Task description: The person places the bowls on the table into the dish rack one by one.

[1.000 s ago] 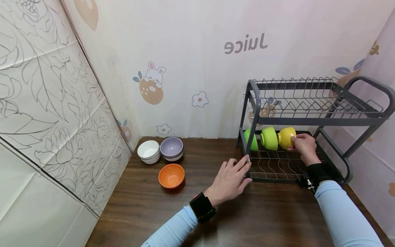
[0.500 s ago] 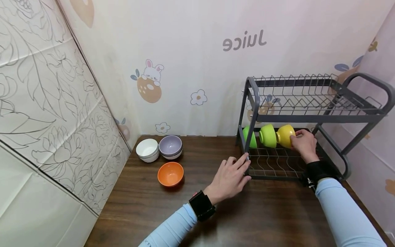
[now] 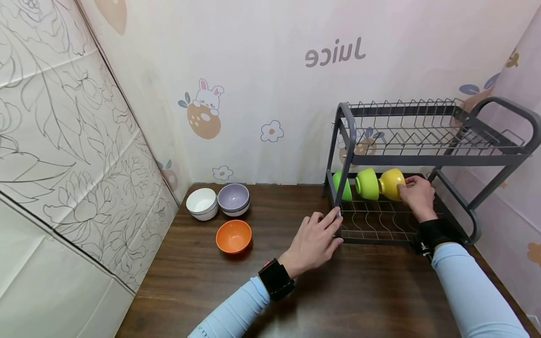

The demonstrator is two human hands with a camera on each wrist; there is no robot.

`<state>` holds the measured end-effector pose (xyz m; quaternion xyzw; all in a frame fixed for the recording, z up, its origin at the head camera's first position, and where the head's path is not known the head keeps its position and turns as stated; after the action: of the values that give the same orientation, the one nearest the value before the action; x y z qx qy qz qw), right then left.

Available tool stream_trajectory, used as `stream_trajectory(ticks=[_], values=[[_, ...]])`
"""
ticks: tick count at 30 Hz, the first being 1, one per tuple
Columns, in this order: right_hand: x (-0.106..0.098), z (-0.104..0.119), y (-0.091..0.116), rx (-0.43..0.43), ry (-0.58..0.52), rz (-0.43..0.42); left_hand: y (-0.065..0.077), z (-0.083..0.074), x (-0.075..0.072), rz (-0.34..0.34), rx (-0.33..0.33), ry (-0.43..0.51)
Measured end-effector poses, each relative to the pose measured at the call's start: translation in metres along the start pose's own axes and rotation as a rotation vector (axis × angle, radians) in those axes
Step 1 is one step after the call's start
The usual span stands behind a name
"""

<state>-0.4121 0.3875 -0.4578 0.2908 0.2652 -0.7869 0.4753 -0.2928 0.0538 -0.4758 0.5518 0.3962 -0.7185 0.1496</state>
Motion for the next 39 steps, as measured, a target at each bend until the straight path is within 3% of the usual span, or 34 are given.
stream_trajectory(ticks=[5,9,14,20,23,26,31,39], values=[[0.002,0.010,0.012,-0.035,-0.063,-0.067,-0.001,0.008,-0.006,-0.011,-0.003,0.009],[0.001,0.033,0.039,-0.081,-0.155,-0.154,0.002,0.016,-0.013,-0.037,-0.022,0.053],[0.004,0.060,0.098,-0.198,-0.279,-0.235,0.022,0.022,-0.017,-0.034,-0.040,0.131],[0.026,0.079,0.179,-0.498,-0.491,-0.322,0.051,0.029,-0.014,-0.063,-0.059,0.233],[0.033,0.095,0.213,-0.594,-0.507,-0.296,0.060,0.033,-0.013,-0.084,-0.067,0.246],[0.050,0.095,0.230,-0.620,-0.517,-0.226,0.066,0.033,-0.013,-0.100,-0.071,0.246],[0.081,0.076,0.237,-0.620,-0.523,-0.120,0.071,0.032,-0.009,-0.131,-0.072,0.246],[0.091,0.079,0.244,-0.567,-0.544,-0.058,0.074,0.044,-0.010,-0.148,-0.150,0.279]])
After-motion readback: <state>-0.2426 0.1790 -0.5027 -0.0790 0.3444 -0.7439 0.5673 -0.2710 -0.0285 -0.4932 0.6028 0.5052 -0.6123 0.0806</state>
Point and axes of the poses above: each hand's wrist, its own y-axis away from the middle knuckle, its own x-axis out of the palm, z = x × y, the point moved 1 cm from there along -y, towards the middle knuckle
